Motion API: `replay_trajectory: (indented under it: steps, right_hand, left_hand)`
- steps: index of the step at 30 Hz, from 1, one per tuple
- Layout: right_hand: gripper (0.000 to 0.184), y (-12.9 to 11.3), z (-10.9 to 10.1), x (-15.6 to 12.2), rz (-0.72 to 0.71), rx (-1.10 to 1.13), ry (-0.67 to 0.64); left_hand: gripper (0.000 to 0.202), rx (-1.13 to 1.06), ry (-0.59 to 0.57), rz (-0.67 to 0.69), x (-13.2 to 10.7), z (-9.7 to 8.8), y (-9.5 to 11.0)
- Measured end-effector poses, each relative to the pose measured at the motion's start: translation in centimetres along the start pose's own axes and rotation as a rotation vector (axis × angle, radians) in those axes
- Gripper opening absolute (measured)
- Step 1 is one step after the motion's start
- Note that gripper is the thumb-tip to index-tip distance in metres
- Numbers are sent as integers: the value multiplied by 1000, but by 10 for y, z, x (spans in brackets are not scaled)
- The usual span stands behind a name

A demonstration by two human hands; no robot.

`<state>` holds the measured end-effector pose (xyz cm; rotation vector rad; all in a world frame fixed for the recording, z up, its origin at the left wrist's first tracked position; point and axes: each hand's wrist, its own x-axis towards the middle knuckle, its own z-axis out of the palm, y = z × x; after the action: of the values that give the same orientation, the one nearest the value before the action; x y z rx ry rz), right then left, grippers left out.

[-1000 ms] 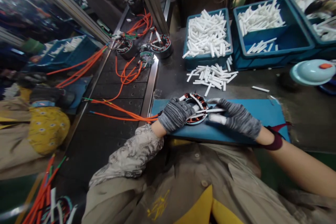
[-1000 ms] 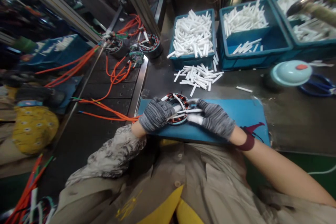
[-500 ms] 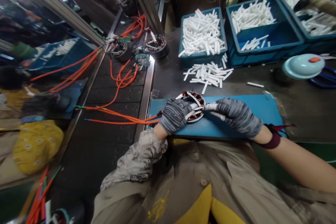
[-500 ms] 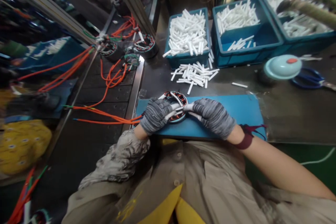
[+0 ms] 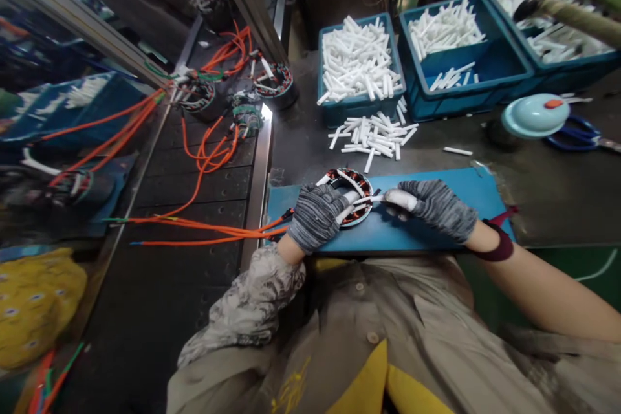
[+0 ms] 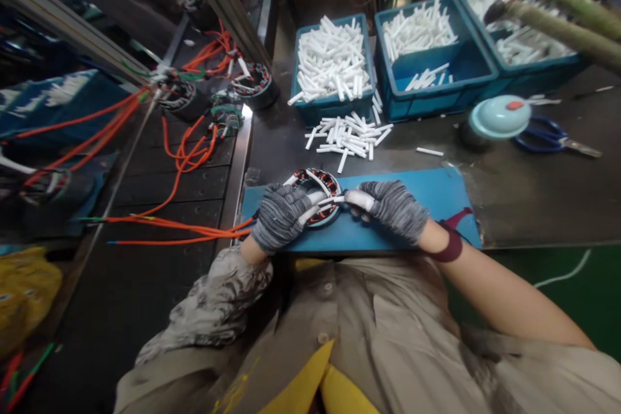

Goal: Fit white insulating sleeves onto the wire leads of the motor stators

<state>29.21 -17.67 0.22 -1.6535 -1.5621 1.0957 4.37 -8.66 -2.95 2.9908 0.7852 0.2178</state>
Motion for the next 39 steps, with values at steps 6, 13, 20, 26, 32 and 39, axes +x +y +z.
replay_trajectory:
  steps: [6, 13, 20, 26, 32, 39]
  right_hand:
    - [17, 6, -29, -31, -300, -170, 392]
    - [33, 29, -24, -38, 60, -3, 439]
    - [37, 26, -10, -21, 92, -24, 319]
    - [50, 67, -37, -26, 111, -440, 537]
    - [27, 115, -154, -64, 532, -732, 688]
    - [48, 144, -224, -21, 679, -757, 515]
  left_hand:
    - [37, 14, -22, -24, 0, 0, 1]
    - [38, 2, 64, 10, -1, 3, 0]
    - [37, 43, 83, -11, -1, -1, 3]
    - [36, 2, 102, -22, -3, -1, 0]
    - [33, -26, 97, 3, -3, 3, -6]
    - [35, -148, 125, -22, -3, -7, 1]
